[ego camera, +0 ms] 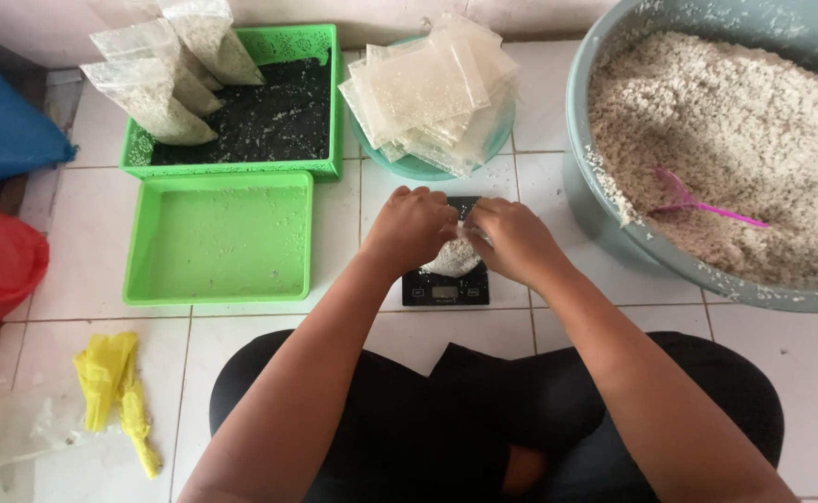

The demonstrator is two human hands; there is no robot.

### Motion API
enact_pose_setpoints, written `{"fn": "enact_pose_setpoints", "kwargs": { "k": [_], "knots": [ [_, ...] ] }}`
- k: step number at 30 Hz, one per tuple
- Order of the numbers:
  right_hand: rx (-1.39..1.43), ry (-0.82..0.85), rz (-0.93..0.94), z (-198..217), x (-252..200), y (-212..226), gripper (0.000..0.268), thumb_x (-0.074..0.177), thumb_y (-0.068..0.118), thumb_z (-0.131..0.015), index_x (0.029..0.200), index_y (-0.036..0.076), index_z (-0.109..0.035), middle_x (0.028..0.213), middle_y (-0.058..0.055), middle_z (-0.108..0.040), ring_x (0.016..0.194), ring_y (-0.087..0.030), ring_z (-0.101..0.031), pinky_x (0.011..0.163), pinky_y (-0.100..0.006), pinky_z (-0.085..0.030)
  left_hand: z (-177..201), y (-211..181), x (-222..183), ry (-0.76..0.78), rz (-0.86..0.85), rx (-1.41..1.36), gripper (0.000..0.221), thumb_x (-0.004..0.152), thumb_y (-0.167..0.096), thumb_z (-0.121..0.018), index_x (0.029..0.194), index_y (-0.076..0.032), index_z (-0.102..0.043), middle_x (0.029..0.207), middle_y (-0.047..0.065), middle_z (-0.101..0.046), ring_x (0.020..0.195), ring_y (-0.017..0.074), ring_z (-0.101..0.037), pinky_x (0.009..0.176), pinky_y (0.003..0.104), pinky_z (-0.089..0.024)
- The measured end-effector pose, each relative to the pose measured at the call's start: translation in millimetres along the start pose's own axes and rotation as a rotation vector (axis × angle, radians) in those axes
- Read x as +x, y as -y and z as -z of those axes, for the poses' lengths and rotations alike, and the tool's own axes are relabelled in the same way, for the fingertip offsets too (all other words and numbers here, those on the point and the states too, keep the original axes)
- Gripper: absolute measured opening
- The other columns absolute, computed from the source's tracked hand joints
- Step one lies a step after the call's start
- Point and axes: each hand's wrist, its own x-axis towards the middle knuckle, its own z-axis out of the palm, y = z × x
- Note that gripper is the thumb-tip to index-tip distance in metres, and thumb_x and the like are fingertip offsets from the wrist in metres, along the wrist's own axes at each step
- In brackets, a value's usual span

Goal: The person scoops a white granular substance from a large basin into small clear plastic bags using a pink scoop. They place the filled bags on a digital scale to check the weight, then move the completed bags into a green tray. The process is repeated for multiple bags.

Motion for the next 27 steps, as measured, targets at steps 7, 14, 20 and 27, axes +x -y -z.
{"fn": "enact_pose_setpoints", "kwargs": {
  "k": [7, 14, 20, 27],
  "knots": [
    [-0.04, -0.042, 0.013, -8.5, 2.5, -4.5, 0.006, 0.084, 0.008, -0.07, 0.09, 0.007, -0.072, 0.081, -0.005, -0.068, 0.08, -0.026, -0.068, 0.072, -0.039, -0.054, -8.8, -12.9, -0.9, -0.11, 0.031, 0.072, 0.016, 0.072, -0.026, -0.08, 0.075, -0.023, -0.064, 0.07, -0.009, -0.055, 0.071, 0.0168, -0.06, 0.07, 0.034, -0.047],
    [0.337, -0.113, 0.0, 30.0, -12.4, 0.5, 0.039, 0.075, 0.025, -0.081, 0.099, -0.001, -0.068, 0.09, -0.022, -0.069, 0.09, -0.041, -0.068, 0.078, -0.053, -0.054, 0.5, -10.7, -0.4, -0.121, 0.047, 0.076, 0.016, 0.075, -0.032, -0.076, 0.079, -0.027, -0.061, 0.074, -0.007, -0.057, 0.074, 0.0188, -0.063, 0.071, 0.038, -0.049],
    [0.424, 0.082, -0.531, 46.8, -16.7, -28.2, 0.041, 0.1, 0.046, -0.041, 0.107, 0.014, -0.066, 0.102, -0.003, -0.071, 0.1, -0.019, -0.063, 0.091, -0.034, -0.041, 54.8, 18.1, -6.8, -0.19, 0.14, -0.001, 0.007, 0.077, -0.018, -0.069, 0.079, -0.023, -0.063, 0.082, -0.001, -0.059, 0.086, 0.0262, -0.062, 0.07, 0.043, -0.042],
    [0.256, 0.479, -0.64, 15.2, -10.3, -57.5, 0.08, 0.087, 0.064, -0.039, 0.149, 0.013, -0.038, 0.158, -0.002, -0.035, 0.148, -0.018, -0.031, 0.121, -0.035, -0.022, 138.4, 117.8, -29.7, -0.404, 0.199, 0.107, 0.016, 0.078, -0.023, -0.075, 0.079, -0.017, -0.06, 0.077, 0.003, -0.057, 0.071, 0.0295, -0.061, 0.047, 0.047, -0.043]
  ]
}}
